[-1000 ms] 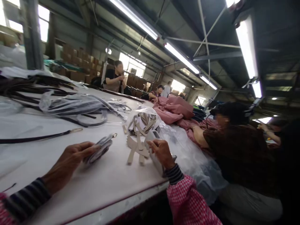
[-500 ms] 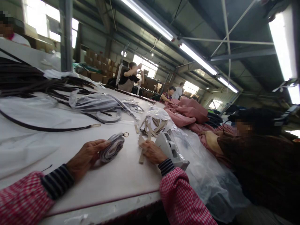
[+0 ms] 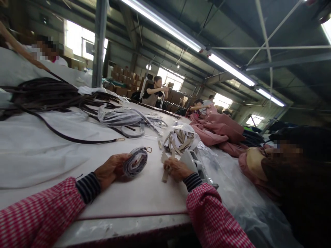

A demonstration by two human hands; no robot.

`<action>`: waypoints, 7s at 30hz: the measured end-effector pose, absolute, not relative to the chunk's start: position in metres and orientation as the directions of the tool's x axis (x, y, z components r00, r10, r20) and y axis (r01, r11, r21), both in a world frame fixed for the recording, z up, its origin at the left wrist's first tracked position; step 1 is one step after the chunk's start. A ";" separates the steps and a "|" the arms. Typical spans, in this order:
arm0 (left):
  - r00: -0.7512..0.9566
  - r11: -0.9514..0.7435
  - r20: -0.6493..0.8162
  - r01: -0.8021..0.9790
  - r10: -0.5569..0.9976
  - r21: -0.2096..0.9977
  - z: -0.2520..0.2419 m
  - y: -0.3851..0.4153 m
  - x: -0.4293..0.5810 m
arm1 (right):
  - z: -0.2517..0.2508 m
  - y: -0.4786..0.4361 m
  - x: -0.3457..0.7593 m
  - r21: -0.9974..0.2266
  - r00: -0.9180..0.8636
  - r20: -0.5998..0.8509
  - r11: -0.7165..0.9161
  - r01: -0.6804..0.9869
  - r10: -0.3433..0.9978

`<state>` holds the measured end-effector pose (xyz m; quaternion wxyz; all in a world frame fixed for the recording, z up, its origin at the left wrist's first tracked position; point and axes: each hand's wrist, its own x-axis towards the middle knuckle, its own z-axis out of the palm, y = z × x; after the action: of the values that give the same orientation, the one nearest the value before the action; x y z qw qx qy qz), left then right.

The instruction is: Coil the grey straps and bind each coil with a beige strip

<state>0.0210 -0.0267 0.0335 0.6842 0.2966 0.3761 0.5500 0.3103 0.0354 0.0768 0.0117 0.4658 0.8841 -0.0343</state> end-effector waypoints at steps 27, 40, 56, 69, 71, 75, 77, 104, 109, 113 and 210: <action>0.202 0.140 -0.023 -0.586 0.979 0.798 0.026 -0.019 0.021 | 0.108 0.002 0.264 -0.748 -0.572 0.059 0.416 0.517 0.818; 0.165 -0.011 0.072 -0.343 0.984 0.939 0.027 -0.020 0.020 | 0.061 -0.002 0.217 -0.971 -0.392 0.148 0.209 0.118 0.908; 0.239 -0.526 0.477 0.526 0.845 0.668 0.041 -0.044 0.037 | 0.030 -0.050 0.247 -0.009 -0.628 0.709 0.894 0.449 0.323; 0.420 -0.587 0.411 0.583 0.809 0.561 0.014 -0.039 0.040 | 0.017 -0.050 0.251 -0.314 -0.657 0.523 0.839 0.444 0.543; 0.382 -0.552 0.399 0.566 0.834 0.612 0.014 -0.037 0.038 | 0.018 -0.050 0.251 -0.336 -0.651 0.507 0.825 0.454 0.564; 0.241 -0.480 0.421 0.561 0.874 0.675 0.017 -0.038 0.040 | 0.027 -0.049 0.246 -0.426 -0.619 0.470 0.776 0.465 0.629; 0.219 -0.482 0.438 0.542 0.872 0.689 0.020 -0.040 0.043 | 0.033 -0.046 0.243 -0.494 -0.583 0.452 0.734 0.466 0.675; 0.481 -0.654 0.456 0.648 0.749 0.390 0.006 -0.038 0.033 | 0.069 0.010 0.236 -0.690 -0.815 0.079 0.621 0.371 0.575; 0.516 -0.664 0.428 0.655 0.742 0.361 0.016 -0.044 0.036 | 0.084 0.014 0.228 -0.450 -0.878 0.037 0.792 0.411 0.477; 0.522 -0.659 0.418 0.678 0.744 0.326 0.017 -0.046 0.037 | 0.078 -0.002 0.229 -0.243 -0.887 0.096 0.875 0.420 0.452; 0.476 -0.625 0.434 0.714 0.765 0.316 0.019 -0.043 0.040 | 0.024 -0.063 0.265 0.038 -0.724 0.311 0.753 0.657 0.616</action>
<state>0.0398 -0.0429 0.0189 0.0457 0.8580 0.4308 0.2761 0.2648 -0.0627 0.0237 -0.1409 0.3439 0.9255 0.0727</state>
